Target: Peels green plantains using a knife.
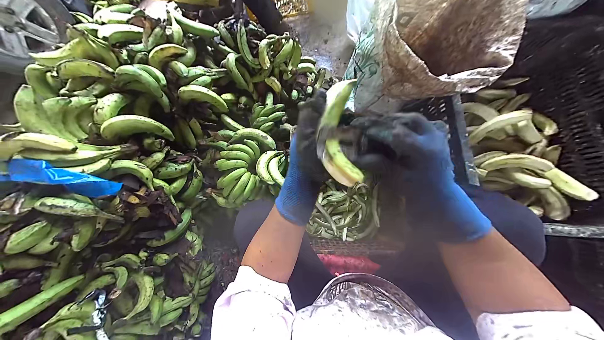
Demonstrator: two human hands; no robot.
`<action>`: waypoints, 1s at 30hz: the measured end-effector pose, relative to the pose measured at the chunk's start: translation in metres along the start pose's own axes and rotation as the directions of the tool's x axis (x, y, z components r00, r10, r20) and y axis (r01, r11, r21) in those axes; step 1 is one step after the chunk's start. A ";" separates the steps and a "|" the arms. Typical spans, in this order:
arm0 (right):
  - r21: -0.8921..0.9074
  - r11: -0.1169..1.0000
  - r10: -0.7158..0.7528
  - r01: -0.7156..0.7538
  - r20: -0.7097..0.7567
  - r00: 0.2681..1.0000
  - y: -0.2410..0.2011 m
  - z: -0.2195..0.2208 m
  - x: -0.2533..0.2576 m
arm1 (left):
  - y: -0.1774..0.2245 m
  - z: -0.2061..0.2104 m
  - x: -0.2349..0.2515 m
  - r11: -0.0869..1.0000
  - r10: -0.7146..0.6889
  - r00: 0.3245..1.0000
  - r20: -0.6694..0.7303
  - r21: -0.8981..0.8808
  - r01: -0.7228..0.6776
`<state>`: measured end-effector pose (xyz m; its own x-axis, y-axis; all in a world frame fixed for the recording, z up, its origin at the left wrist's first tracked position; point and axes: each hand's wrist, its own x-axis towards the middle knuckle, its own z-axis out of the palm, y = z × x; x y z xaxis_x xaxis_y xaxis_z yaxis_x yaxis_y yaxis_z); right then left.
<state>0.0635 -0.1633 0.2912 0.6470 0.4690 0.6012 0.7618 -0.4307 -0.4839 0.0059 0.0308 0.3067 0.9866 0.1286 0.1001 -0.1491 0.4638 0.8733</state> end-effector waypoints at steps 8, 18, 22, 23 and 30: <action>0.359 0.917 0.172 -0.175 0.039 0.984 0.031 -0.021 -0.003 | -0.007 -0.019 0.011 0.990 -0.123 0.991 0.048 -0.061 0.126; 0.198 0.934 0.329 -0.296 -0.159 0.931 0.033 0.007 0.008 | -0.001 -0.014 -0.012 0.843 0.042 0.998 0.044 0.535 -0.059; 0.696 0.586 0.527 -0.415 0.062 0.848 0.031 -0.009 0.009 | -0.002 -0.037 0.006 0.986 -0.151 0.986 -0.066 0.057 0.155; 0.756 0.488 0.473 -0.435 0.190 0.860 0.025 -0.008 0.006 | -0.008 -0.040 0.020 0.983 -0.169 0.983 -0.066 -0.084 0.163; 0.462 0.698 0.357 -0.547 0.437 0.826 -0.025 -0.004 -0.006 | -0.047 -0.035 0.026 0.964 -0.252 0.967 0.044 0.098 0.247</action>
<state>0.0404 -0.1584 0.3017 0.8202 0.5702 0.0456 0.1930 -0.2008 -0.9604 0.0361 0.0428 0.2512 0.9943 -0.0311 -0.1019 0.1059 0.3934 0.9133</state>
